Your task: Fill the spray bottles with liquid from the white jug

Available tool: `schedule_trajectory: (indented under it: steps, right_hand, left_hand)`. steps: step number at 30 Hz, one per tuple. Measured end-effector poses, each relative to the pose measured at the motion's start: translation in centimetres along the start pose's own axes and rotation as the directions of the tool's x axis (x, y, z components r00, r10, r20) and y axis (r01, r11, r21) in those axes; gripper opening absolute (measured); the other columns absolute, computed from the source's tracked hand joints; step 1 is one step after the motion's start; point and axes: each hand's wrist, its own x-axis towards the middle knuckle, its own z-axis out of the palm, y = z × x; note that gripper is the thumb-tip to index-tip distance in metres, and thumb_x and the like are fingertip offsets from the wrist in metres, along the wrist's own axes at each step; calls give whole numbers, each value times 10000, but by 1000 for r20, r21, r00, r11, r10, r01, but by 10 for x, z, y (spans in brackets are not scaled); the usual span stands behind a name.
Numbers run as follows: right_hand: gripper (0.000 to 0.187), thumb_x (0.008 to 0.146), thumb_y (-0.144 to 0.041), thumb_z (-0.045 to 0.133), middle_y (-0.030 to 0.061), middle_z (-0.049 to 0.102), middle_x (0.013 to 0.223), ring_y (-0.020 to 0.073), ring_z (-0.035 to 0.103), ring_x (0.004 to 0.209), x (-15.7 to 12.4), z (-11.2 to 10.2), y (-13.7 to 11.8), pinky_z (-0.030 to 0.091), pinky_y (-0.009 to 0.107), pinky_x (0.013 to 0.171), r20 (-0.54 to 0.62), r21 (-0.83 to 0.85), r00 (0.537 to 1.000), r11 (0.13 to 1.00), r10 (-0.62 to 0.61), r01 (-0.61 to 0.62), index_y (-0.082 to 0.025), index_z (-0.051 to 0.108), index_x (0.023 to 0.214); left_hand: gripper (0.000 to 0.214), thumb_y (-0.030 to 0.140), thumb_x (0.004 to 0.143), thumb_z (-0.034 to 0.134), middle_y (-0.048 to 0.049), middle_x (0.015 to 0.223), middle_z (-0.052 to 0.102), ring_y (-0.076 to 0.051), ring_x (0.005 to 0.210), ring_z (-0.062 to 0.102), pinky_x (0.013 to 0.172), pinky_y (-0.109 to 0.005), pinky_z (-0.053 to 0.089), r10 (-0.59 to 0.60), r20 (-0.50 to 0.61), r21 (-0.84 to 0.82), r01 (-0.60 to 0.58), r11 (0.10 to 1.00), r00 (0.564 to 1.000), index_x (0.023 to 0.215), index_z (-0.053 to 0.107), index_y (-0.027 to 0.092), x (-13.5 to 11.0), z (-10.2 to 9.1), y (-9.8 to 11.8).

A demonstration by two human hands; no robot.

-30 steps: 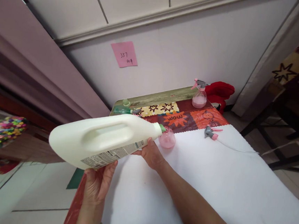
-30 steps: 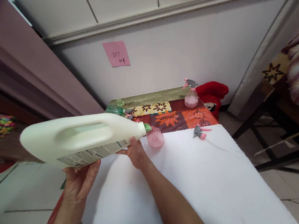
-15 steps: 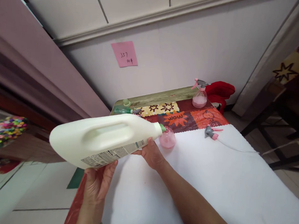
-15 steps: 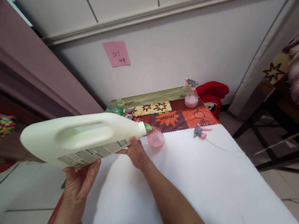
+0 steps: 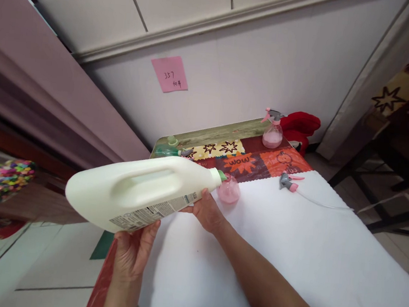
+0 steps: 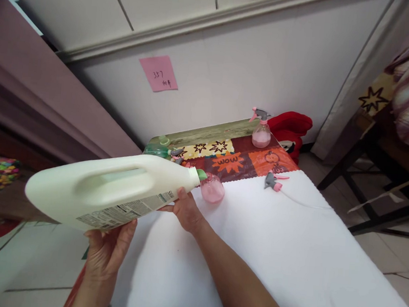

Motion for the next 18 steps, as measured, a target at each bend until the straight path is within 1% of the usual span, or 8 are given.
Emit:
schedule_trajectory:
  steps: [2, 4, 8, 12, 18]
  right_hand:
    - [708, 818, -743, 659, 112, 643, 1408, 329, 639, 1241, 0, 0, 0, 573, 642, 939, 1, -5, 1000, 1000, 0, 0, -289, 554, 1351]
    - [716, 813, -744, 667, 111, 644, 1408, 326, 645, 1233, 0, 0, 0, 574, 638, 941, -1, -3, 1000, 1000, 3, -3, -289, 553, 1353]
    - [722, 798, -750, 679, 106, 643, 1413, 326, 648, 1226, 0, 1, 0, 577, 634, 942, -10, 2, 1000, 1000, 0, 0, -287, 563, 1340]
    - [692, 819, -741, 660, 104, 649, 1405, 328, 642, 1235, 0, 1, 0, 578, 637, 942, -14, -5, 1000, 1000, 0, 0, -290, 567, 1334]
    - [703, 830, -740, 648, 109, 639, 1423, 330, 631, 1259, 0, 0, 0, 581, 635, 939, -2, -10, 1000, 1000, 3, -3, -285, 555, 1359]
  left_hand:
    - [831, 469, 884, 677, -55, 1534, 536, -275, 1351, 569, 1098, -422, 467, 7, -21, 13, -7, 1000, 1000, 1600, 255, 450, 0, -2, 1]
    - [830, 467, 870, 699, -64, 1516, 559, -286, 1325, 596, 1080, -435, 491, 14, -41, 20, -13, 1000, 999, 1592, 291, 443, 1, -3, 2]
    - [909, 446, 833, 741, -71, 1516, 557, -293, 1315, 606, 1066, -456, 507, 15, -33, -2, -15, 1000, 999, 1601, 254, 444, 0, -4, 3]
    - [892, 455, 857, 711, -65, 1541, 528, -282, 1342, 582, 1099, -442, 483, -7, -35, -17, 7, 1000, 999, 1603, 222, 464, -1, -4, 3]
    - [831, 485, 856, 696, -49, 1506, 576, -276, 1323, 604, 1076, -437, 514, 3, -50, 6, -2, 1000, 999, 1583, 295, 466, 0, -4, 3]
